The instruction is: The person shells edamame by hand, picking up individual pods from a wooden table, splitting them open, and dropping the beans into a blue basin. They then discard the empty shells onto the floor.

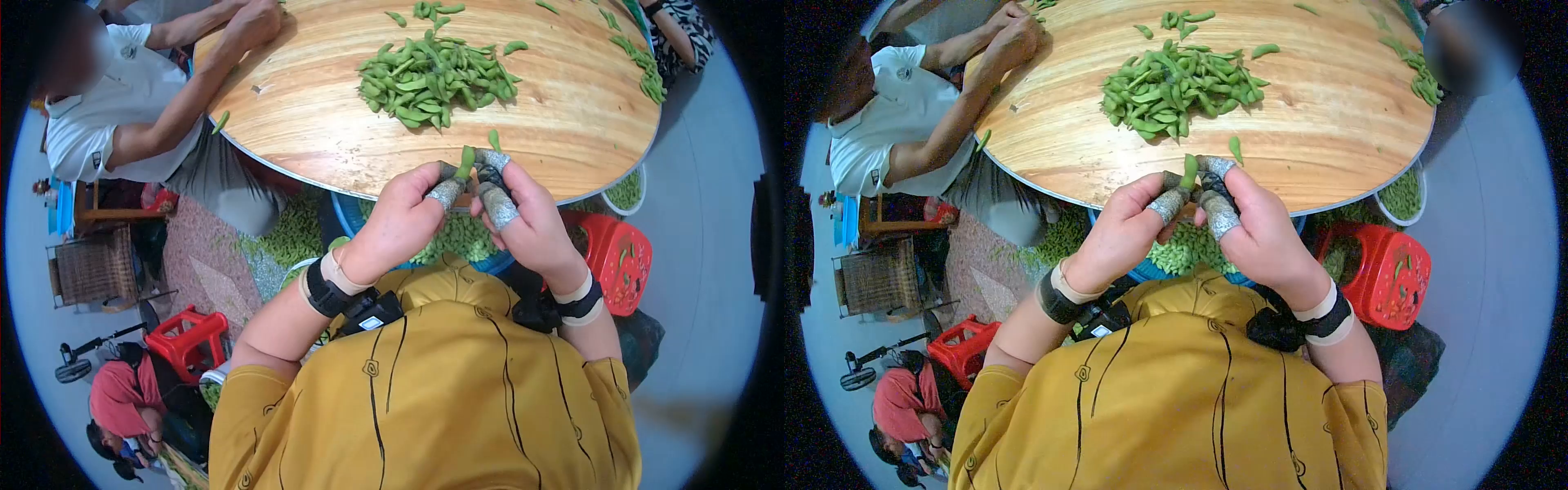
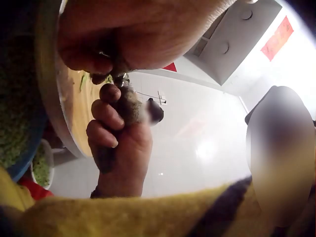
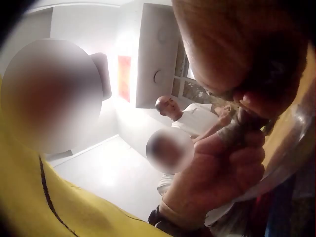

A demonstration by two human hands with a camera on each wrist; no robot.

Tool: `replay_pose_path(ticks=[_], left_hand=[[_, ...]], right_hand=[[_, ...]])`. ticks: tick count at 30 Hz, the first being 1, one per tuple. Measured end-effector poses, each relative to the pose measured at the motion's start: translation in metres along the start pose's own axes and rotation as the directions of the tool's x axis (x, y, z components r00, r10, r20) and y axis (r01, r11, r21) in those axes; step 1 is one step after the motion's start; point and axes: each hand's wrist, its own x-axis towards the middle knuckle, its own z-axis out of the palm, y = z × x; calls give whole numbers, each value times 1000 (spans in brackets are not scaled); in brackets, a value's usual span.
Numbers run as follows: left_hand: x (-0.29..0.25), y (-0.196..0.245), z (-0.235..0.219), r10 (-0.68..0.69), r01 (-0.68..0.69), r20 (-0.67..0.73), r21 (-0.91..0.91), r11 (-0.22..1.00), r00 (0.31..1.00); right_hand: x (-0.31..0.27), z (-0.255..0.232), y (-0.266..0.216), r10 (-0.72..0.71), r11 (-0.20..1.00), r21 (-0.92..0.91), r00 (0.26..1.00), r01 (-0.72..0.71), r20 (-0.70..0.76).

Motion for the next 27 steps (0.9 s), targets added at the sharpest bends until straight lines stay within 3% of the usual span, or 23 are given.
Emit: replay_pose_path(ticks=[3,4,5,6,8,10,12,13,14,15,16,17,18,19,20,21,22,23,25,27], left_hand=[[3,-8,-3,49,-51,18,91,995,999],[4,-13,-4,243,-227,-6,335,914,970],[5,-15,-5,429,-366,19,557,746,903],[2,-12,-4,429,-370,25,555,745,903],[-6,-3,1,579,-360,45,821,443,814],[-4,-7,-1,602,-382,72,831,405,795],[-4,-3,-5,625,-397,94,841,366,775],[-5,7,-9,292,-270,29,475,838,956],[-5,13,-14,-68,70,157,-5,998,985],[-4,11,-19,-69,70,155,-6,997,986],[-3,6,-25,-89,167,283,-268,949,955],[-3,4,-28,-70,284,408,-492,823,910],[-2,9,-22,-142,200,252,-221,954,957],[-1,8,-19,-143,201,254,-219,955,956],[0,5,-16,155,-179,110,263,948,982],[0,0,-13,469,-414,126,698,584,874],[2,-5,-11,579,-425,134,811,403,804],[2,-6,-9,578,-422,133,812,403,805],[0,-6,-5,545,-303,138,926,227,827],[1,-7,-6,538,-305,132,920,247,833]], right_hand=[[-1,-3,2,-4,1000,-18,1000,4,16],[-1,-3,1,-4,1000,-18,1000,4,10],[-2,-3,-3,74,995,60,997,-76,33],[-2,-3,-4,150,978,135,987,-157,61],[-1,-2,0,135,979,146,990,-140,48],[-1,-2,6,123,979,157,992,-128,38],[2,-4,9,171,910,365,980,-197,103],[0,-5,4,172,910,365,980,-198,102],[-3,-8,-6,226,846,453,958,-282,175],[-4,-10,-11,268,766,530,930,-365,252],[-3,-10,-11,270,764,530,929,-367,255],[-1,-10,-9,262,797,490,933,-353,246],[0,-10,-7,253,829,447,938,-336,236],[2,-9,-4,252,828,450,939,-334,233],[3,-7,-1,269,864,383,943,-326,197],[4,-5,2,282,894,312,946,-320,161],[4,-2,2,285,893,312,944,-324,166],[4,2,1,266,910,291,954,-295,134],[5,3,3,241,926,275,965,-260,99],[6,1,8,245,920,285,962,-270,123]])
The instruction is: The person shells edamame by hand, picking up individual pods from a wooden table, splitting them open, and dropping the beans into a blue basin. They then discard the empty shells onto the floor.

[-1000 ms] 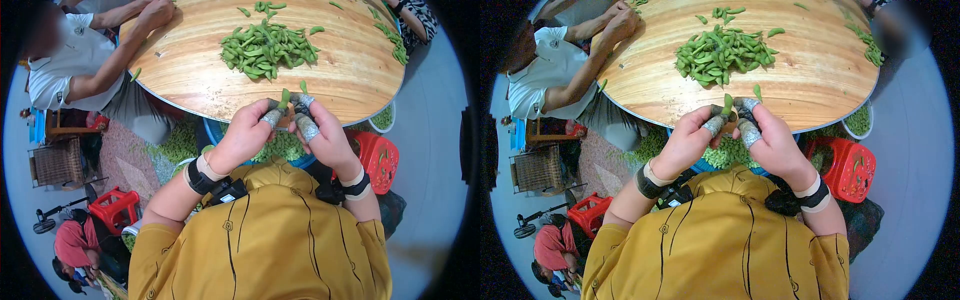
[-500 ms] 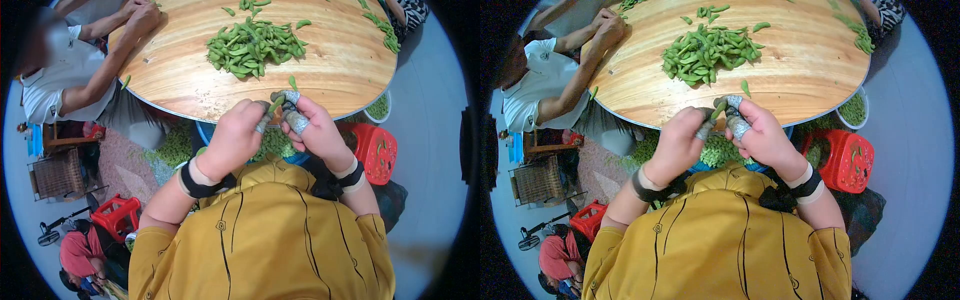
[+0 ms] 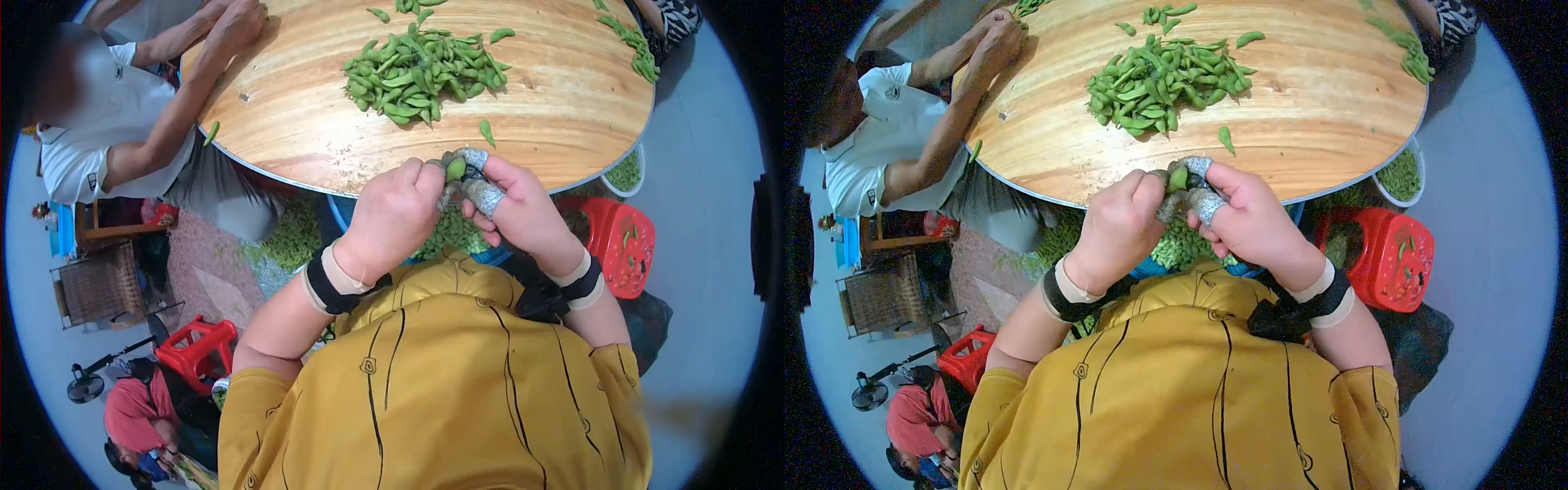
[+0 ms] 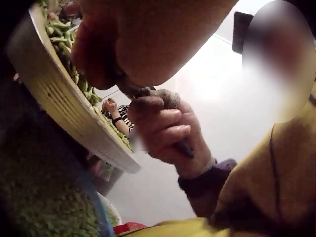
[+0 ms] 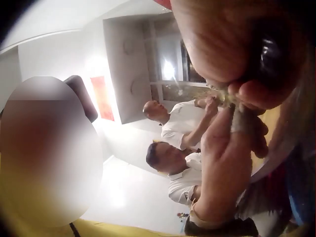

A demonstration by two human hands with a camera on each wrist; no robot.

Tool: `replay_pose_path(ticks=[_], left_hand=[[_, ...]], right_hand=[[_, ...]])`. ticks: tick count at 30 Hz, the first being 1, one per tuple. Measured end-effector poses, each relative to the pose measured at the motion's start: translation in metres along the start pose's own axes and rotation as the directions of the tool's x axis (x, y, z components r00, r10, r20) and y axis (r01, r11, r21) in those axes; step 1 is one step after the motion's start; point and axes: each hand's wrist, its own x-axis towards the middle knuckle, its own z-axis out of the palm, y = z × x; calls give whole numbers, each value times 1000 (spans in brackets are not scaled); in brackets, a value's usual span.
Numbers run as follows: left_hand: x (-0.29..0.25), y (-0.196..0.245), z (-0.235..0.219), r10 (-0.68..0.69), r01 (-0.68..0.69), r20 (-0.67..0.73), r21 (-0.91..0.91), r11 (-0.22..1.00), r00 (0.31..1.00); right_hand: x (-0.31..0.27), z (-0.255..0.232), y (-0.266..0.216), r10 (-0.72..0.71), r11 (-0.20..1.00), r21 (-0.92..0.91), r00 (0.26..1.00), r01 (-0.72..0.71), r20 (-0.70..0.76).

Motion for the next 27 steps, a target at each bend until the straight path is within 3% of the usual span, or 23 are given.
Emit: replay_pose_path(ticks=[2,3,5,6,7,8,9,11,12,14,15,16,18,19,20,22,23,24,27], left_hand=[[-1,-6,4,33,-42,-46,-212,976,998],[-1,-6,4,36,-44,-40,-212,976,999],[-1,-7,4,-58,92,88,-463,881,994],[-1,-6,3,-53,89,90,-464,881,995],[-2,-4,1,-183,321,271,-663,677,945],[-2,-2,0,-246,530,470,-754,387,848],[-1,0,-2,-245,530,471,-754,388,848],[2,3,-5,-198,590,644,-760,-273,739],[1,1,-9,-199,589,643,-761,-272,739],[-5,-4,-18,37,610,687,-616,-498,725],[-6,-3,-18,-22,650,707,-662,-373,707],[-8,-2,-18,-23,652,709,-661,-373,705],[-9,2,-19,-78,640,642,-732,234,763],[-9,4,-21,-84,648,660,-694,312,747],[-11,3,-19,-84,649,660,-694,313,746],[-16,3,-16,-3,445,534,-699,560,845],[-15,2,-19,-10,440,558,-643,627,830],[-18,0,-20,-12,445,562,-641,625,827],[-24,0,-24,-258,617,560,-719,320,787]], right_hand=[[-3,0,0,23,999,43,1000,-23,7],[-4,0,0,44,996,77,999,-45,16],[-5,0,6,43,996,75,999,-43,5],[-6,0,9,41,997,68,999,-41,-3],[-7,-1,12,40,997,71,999,-39,-7],[-7,-1,14,16,998,58,1000,-15,-11],[-8,-1,15,-9,999,44,1000,9,-12],[-13,-1,11,-4,1000,29,1000,3,5],[-15,-2,8,3,1000,14,1000,-4,23],[-20,-8,4,14,999,31,998,-16,68],[-22,-10,2,25,998,47,993,-30,113],[-21,-11,1,25,998,50,993,-31,114],[-17,-14,-2,-16,986,-166,999,22,37],[-18,-10,-8,-64,967,-249,998,63,5],[-15,-11,-2,-64,967,-248,998,63,5],[-5,-12,13,-431,715,-601,902,357,22],[-7,-10,13,-427,720,-598,904,354,21],[-9,-7,10,-408,694,-653,913,303,-9],[-13,-7,15,-366,660,-715,930,230,-39]])
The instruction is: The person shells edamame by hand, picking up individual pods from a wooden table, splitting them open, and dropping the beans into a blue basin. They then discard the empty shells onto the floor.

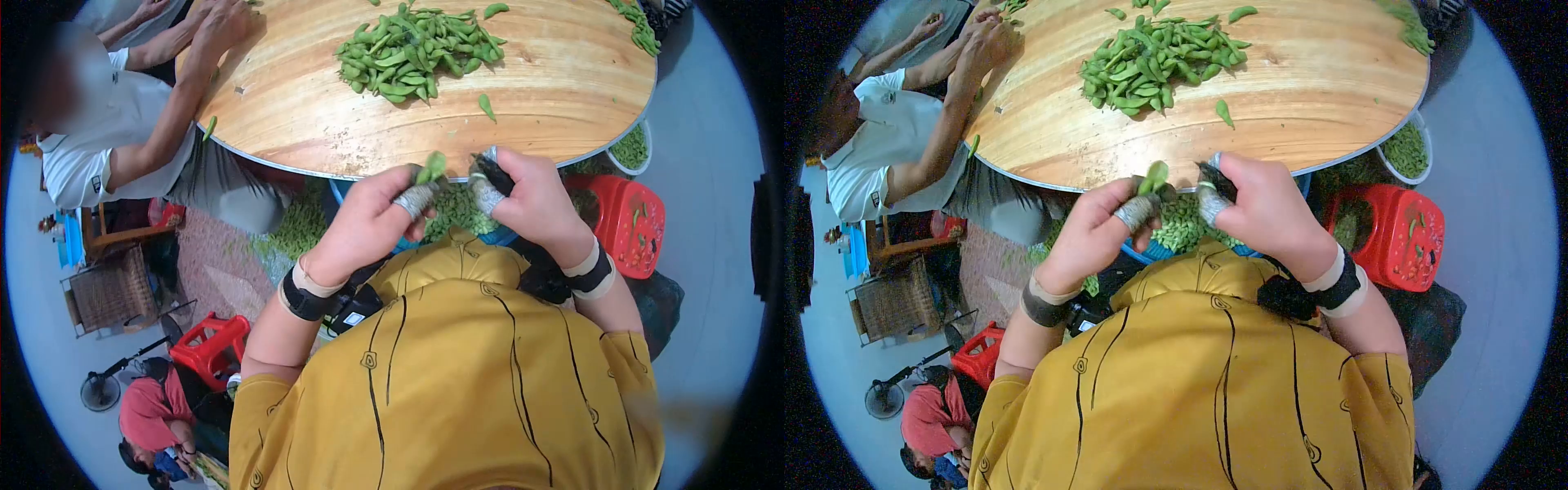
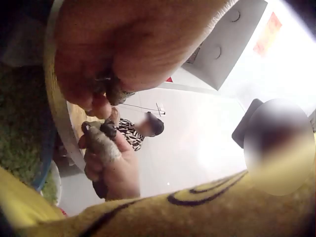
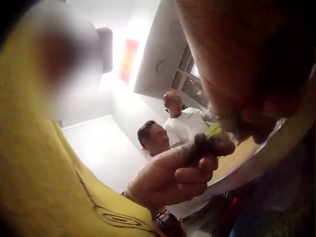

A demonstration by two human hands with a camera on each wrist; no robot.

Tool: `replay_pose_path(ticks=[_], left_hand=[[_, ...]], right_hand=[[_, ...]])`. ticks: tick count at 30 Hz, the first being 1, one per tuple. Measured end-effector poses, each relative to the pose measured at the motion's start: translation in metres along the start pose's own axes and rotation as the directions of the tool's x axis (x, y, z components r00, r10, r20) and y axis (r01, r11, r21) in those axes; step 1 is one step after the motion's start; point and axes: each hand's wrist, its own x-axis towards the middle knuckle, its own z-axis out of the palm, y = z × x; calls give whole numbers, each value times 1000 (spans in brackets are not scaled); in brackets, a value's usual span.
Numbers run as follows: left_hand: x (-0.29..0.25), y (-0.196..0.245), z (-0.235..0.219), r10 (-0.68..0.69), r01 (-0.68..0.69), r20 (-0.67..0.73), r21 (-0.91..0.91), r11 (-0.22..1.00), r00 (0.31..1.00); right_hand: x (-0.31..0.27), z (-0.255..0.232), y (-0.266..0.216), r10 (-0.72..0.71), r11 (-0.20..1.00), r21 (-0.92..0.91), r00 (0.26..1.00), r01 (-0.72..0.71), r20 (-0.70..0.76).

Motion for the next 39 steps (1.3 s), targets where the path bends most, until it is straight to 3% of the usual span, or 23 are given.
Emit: replay_pose_path(ticks=[3,5,7,8,10,11,13,14,15,17,18,20,22,29,33,35,36,37,38,39], left_hand=[[-2,3,0,-54,61,-59,133,989,997],[1,1,4,16,1,-91,186,983,996],[6,1,5,101,-74,-74,308,948,992],[9,-1,7,105,-79,-70,307,948,992],[14,-7,11,251,-250,31,276,928,967],[13,-7,9,254,-254,36,276,927,967],[9,-5,7,129,-159,147,216,963,981],[8,-2,9,111,-116,154,29,993,982],[7,-1,8,110,-116,154,30,993,982],[6,1,5,-23,40,131,-132,990,991],[6,1,5,-22,38,127,-130,991,992],[6,-1,4,-36,34,-8,-173,984,999],[9,-2,5,-14,6,-57,-146,989,998],[16,-3,12,125,-122,-102,30,992,987],[20,-11,13,203,-192,-127,94,977,971],[21,-11,13,343,-292,-143,291,911,928],[23,-11,12,344,-294,-142,290,911,928],[26,-13,8,562,-411,-86,592,693,823],[28,-13,6,727,-447,45,814,372,686],[29,-11,4,729,-453,49,812,369,683]], right_hand=[[-7,2,2,26,1000,-9,997,-25,74],[-8,3,2,42,999,0,991,-43,126],[-6,6,-1,43,962,273,998,-32,-34],[-6,5,-7,44,963,269,998,-32,-37],[-5,0,-19,137,869,464,985,-171,106],[-4,0,-17,138,870,463,985,-170,101],[0,-1,-11,138,838,516,984,-177,113],[2,-1,-10,138,838,516,984,-176,111],[3,-1,-10,154,821,530,976,-214,156],[5,1,-12,163,801,543,966,-250,203],[5,1,-15,164,804,547,971,-235,176],[4,2,-20,159,807,550,976,-215,148],[0,2,-23,218,792,524,947,-313,236],[0,3,-19,137,805,545,967,-235,214],[1,0,-20,156,679,667,948,-306,276],[2,-1,-20,163,629,703,940,-332,299],[3,-1,-19,162,578,736,934,-352,320],[4,-1,-18,160,525,766,928,-370,338],[4,-3,-18,160,529,766,930,-365,332],[5,-7,-20,171,497,766,912,-407,374]])
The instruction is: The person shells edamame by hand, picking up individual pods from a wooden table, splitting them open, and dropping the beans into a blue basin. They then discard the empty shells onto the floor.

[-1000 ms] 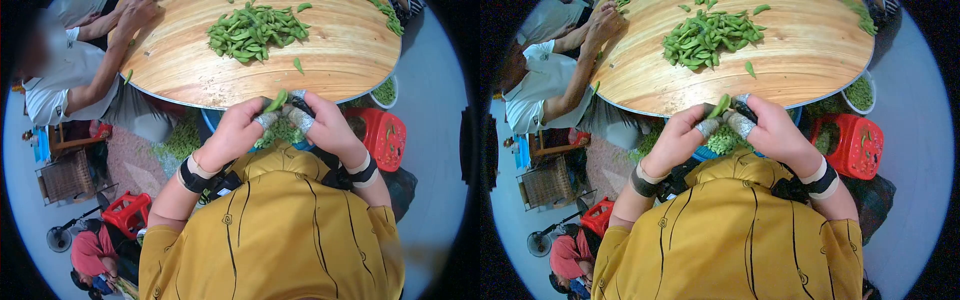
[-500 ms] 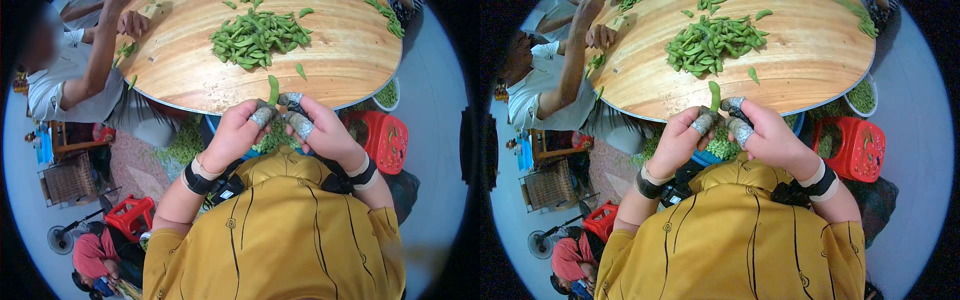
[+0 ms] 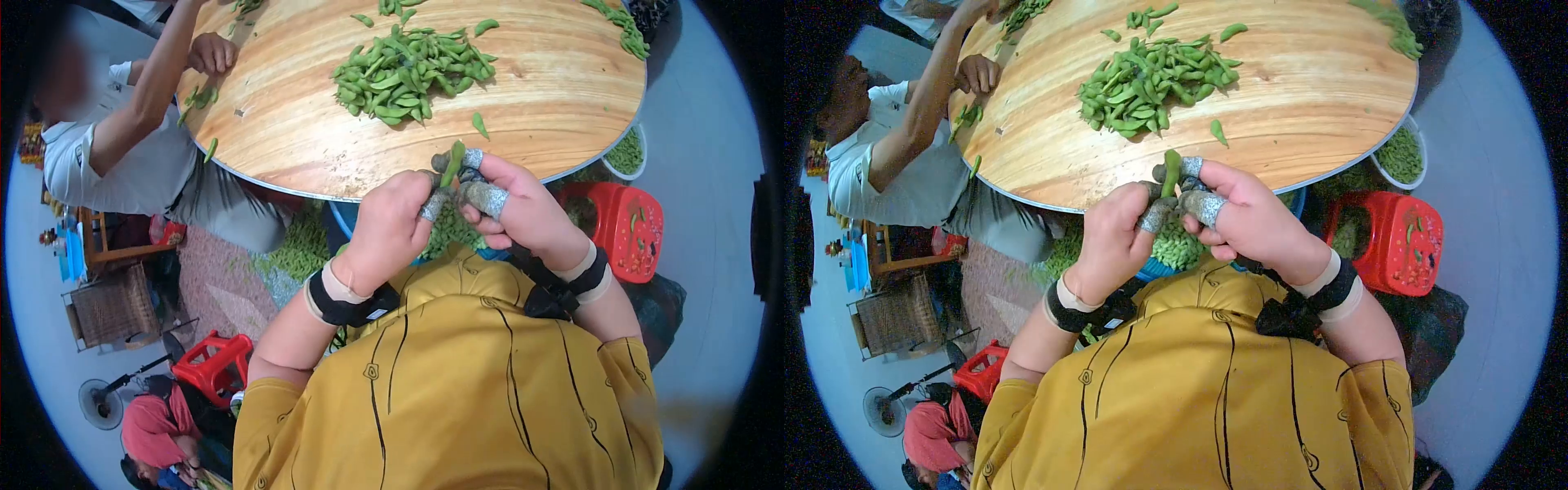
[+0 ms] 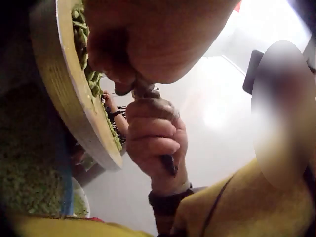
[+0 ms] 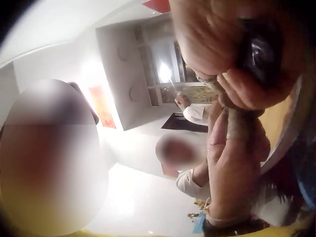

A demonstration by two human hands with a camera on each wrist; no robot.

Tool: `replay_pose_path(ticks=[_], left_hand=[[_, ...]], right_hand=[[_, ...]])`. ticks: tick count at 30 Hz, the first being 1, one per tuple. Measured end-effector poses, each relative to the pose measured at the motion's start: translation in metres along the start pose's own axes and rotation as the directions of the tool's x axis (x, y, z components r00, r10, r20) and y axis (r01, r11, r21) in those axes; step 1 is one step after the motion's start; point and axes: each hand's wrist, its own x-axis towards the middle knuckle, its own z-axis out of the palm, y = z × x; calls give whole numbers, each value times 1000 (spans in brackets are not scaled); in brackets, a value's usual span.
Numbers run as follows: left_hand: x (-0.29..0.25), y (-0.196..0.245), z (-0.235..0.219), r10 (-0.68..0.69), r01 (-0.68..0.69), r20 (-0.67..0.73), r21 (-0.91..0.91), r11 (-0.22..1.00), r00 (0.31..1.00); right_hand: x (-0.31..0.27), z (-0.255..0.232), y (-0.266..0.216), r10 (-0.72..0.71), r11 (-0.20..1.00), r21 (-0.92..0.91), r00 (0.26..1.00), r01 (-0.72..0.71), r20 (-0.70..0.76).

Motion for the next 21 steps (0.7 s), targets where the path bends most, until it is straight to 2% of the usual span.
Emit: replay_pose_path(ticks=[2,3,4,5,6,7,8,10,11,12,13,14,15,16,17,18,19,21], left_hand=[[4,4,-6,-58,63,35,-189,980,998],[4,11,-12,-337,465,322,-560,686,885],[6,9,-15,-332,463,325,-560,687,886],[6,6,-19,-288,582,509,-753,307,811],[6,4,-21,-161,639,652,-758,-132,741],[5,4,-19,-80,599,646,-741,-305,759],[5,2,-16,-78,600,647,-739,-305,758],[6,-2,-11,-51,603,670,-696,-390,741],[7,-1,-11,-50,602,669,-697,-391,742],[9,1,-12,-239,673,660,-739,-33,713],[10,3,-13,-411,704,577,-635,317,706],[9,3,-10,-411,704,577,-636,317,706],[7,3,-8,-437,567,364,-585,580,823],[7,5,-6,-388,409,142,-446,796,911],[9,10,-5,-430,443,139,-459,770,892],[10,12,-3,-432,444,137,-456,772,891],[12,13,-2,-430,430,104,-433,792,897],[15,15,-2,-424,407,35,-363,838,905]], right_hand=[[-2,-2,-7,40,999,32,999,-40,9],[-3,-5,-9,72,986,146,994,-83,83],[-5,-6,-11,93,958,255,982,-133,162],[-5,-6,-12,90,957,258,983,-130,159],[-6,-5,-12,106,934,317,974,-167,203],[-7,-5,-13,120,905,372,962,-208,246],[-6,-4,-15,118,905,374,963,-206,244],[-4,-1,-18,145,961,224,986,-160,84],[-2,-2,-15,145,962,223,986,-160,83],[1,-4,-7,79,995,58,997,-79,5],[3,-5,-3,1,993,-114,998,-8,-61],[3,-5,-5,2,993,-114,998,-9,-61],[2,-4,-7,-16,976,-219,997,-1,-75],[2,-3,-7,-36,948,-320,996,7,-83],[4,-1,-6,-35,948,-317,996,9,-78],[6,3,-4,-226,846,-497,974,192,-9],[7,6,-3,-393,677,-643,915,357,94],[9,8,-2,-404,662,-668,913,341,65]])
